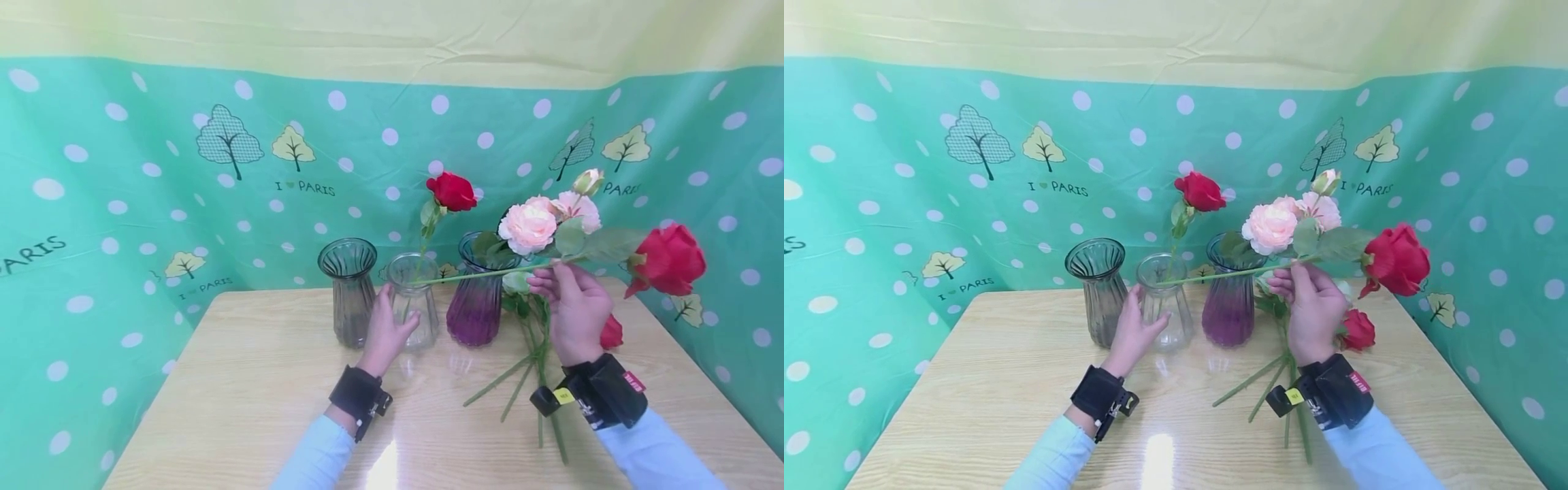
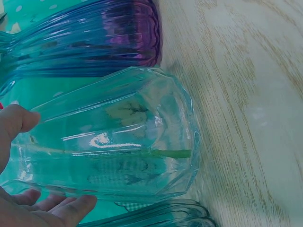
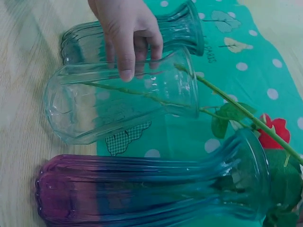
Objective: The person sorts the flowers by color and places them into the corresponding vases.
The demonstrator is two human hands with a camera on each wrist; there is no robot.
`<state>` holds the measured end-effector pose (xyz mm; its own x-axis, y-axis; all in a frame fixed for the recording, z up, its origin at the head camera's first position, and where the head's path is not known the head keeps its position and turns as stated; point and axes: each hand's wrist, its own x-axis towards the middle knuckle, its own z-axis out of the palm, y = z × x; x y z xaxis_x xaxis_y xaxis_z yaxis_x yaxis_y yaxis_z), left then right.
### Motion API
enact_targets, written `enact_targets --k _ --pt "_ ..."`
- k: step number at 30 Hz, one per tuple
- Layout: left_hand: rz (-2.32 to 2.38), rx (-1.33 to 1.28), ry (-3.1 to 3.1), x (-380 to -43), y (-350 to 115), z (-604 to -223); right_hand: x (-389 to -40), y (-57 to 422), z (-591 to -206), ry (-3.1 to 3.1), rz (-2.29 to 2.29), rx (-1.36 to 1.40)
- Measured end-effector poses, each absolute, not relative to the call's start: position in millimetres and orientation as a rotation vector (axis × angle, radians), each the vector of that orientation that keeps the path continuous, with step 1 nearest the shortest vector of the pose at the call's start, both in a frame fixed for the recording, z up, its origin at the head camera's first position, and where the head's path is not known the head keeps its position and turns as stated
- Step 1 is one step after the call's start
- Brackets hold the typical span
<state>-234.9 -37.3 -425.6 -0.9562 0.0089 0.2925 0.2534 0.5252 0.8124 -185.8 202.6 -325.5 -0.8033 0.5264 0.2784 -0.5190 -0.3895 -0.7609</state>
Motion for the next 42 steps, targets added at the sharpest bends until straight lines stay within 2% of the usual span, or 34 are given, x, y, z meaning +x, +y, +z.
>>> enact_targets --k 16,30,42 --pt "-1.472 -0.207 -2.505 -233.4 -37.5 -427.1 -192.5 175.1 -329.6 -1.516 1.973 0.127" --pt "-1.48 -0.229 -2.487 -233.1 -39.1 -428.0 -205.5 151.8 -316.1 -1.806 1.876 0.073" --pt "-1.48 -0.259 -2.475 -234.6 -40.0 -430.1 -223.0 130.7 -319.0 -2.136 1.753 0.105"
